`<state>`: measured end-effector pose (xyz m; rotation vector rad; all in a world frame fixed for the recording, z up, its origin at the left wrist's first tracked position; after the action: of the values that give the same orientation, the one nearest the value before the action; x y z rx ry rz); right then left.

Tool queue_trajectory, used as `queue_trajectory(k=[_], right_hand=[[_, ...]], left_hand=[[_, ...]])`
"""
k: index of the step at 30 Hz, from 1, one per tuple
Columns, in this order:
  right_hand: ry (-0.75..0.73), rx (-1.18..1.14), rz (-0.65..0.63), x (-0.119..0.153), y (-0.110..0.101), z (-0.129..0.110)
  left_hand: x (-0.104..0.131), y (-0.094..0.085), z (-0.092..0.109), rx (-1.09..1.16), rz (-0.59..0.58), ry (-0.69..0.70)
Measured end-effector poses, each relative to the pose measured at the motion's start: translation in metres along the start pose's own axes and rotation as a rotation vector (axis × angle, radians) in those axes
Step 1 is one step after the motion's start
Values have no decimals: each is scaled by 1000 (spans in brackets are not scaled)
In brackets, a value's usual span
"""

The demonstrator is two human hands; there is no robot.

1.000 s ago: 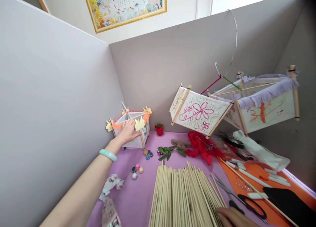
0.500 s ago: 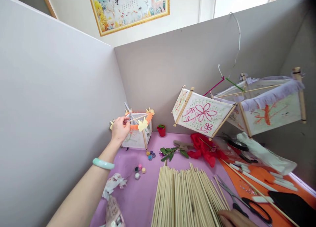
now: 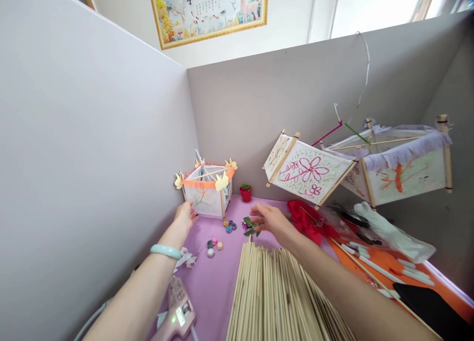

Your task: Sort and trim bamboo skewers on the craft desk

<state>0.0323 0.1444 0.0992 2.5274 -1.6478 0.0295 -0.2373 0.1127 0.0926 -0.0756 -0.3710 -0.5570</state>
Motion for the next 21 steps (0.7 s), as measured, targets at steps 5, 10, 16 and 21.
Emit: queue_trajectory(k=[5, 10, 16, 21], right_hand=[[254, -229, 59, -100, 41, 25], [326, -326, 15, -146, 74, 49], [362, -497, -65, -178, 99, 55], [344, -295, -32, -173, 86, 51]], left_hand=[[-17, 9, -10, 145, -45, -146], [-36, 18, -12, 266, -102, -152], [-51, 34, -13, 339, -138, -94], [-56, 32, -16, 250, -85, -89]])
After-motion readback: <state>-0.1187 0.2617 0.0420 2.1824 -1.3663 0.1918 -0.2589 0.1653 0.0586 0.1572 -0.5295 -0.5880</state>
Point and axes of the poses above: each hand's wrist, its own x-axis away from the middle knuckle, its own y-axis out of the palm, z = x × y, the point moved 1 cm from there along -x, towards the middle knuckle, and after that the axes turned 1 degree about -x, right-handed, at the moved point
